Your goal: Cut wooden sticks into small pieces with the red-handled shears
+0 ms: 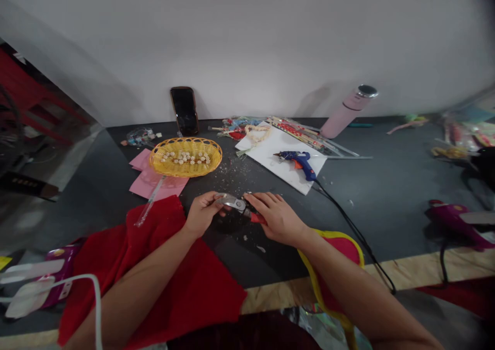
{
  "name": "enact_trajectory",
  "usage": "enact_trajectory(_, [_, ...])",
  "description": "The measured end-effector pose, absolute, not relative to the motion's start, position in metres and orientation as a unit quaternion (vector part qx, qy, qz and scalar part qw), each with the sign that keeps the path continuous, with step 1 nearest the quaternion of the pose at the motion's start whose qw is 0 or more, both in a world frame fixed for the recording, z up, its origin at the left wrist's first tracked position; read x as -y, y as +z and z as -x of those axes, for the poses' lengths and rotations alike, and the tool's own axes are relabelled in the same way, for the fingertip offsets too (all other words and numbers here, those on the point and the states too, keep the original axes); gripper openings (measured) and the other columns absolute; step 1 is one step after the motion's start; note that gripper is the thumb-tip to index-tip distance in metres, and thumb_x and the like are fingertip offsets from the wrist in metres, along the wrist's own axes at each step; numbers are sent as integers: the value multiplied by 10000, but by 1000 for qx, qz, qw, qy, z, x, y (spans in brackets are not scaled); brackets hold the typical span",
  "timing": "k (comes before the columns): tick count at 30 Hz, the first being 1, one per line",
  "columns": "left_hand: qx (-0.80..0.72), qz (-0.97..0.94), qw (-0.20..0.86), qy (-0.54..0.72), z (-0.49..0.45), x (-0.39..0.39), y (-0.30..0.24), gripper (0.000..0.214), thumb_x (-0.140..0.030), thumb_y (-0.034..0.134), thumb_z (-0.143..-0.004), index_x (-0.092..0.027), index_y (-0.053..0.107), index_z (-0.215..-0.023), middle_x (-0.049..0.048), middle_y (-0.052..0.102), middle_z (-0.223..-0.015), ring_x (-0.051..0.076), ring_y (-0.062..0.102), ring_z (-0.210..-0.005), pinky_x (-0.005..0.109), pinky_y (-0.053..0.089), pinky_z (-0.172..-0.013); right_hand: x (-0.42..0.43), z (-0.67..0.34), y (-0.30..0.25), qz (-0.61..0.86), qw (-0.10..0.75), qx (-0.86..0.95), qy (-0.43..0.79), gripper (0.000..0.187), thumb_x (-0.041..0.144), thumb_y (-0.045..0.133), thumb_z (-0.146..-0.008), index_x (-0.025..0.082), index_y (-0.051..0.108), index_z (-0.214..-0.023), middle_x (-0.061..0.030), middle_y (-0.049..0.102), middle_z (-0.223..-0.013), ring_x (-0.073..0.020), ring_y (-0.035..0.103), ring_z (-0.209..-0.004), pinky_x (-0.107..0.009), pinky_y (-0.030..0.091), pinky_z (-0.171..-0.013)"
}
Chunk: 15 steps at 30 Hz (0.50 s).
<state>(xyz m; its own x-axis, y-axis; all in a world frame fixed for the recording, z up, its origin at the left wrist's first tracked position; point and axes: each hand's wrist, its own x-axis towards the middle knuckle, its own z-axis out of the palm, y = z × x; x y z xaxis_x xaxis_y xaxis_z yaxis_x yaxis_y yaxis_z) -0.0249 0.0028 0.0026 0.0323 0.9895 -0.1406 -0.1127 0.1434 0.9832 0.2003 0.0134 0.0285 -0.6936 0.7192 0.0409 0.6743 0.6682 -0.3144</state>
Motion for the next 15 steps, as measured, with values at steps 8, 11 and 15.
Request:
enact_trajectory(8, [-495,-467,541,495,24,-1,2,137,-261,611,-779,-137,669,-774,20,663,-687,102,556,-550,216,446,-540,-8,-196,21,388,109,902,152,702,88,450,-686,155,340,-1376,-128,505,-1217,-243,473,-1092,-396,399,-944])
enact_trajectory(11, [-492,-461,532,512,22,-2,0,120,-256,626,-767,-140,658,-778,1,644,-698,89,549,-551,209,447,-559,-6,-195,20,401,109,897,152,706,93,456,-687,163,335,-1379,-124,499,-1227,-243,470,-1095,-394,400,-935])
enact_trajectory(15, [-502,-426,538,527,23,-3,-2,125,-241,675,-713,-154,640,-796,-20,635,-668,86,547,-543,199,434,-555,-7,-194,20,415,97,894,141,718,110,473,-694,197,320,-1390,-115,491,-1256,-250,461,-1098,-403,397,-910])
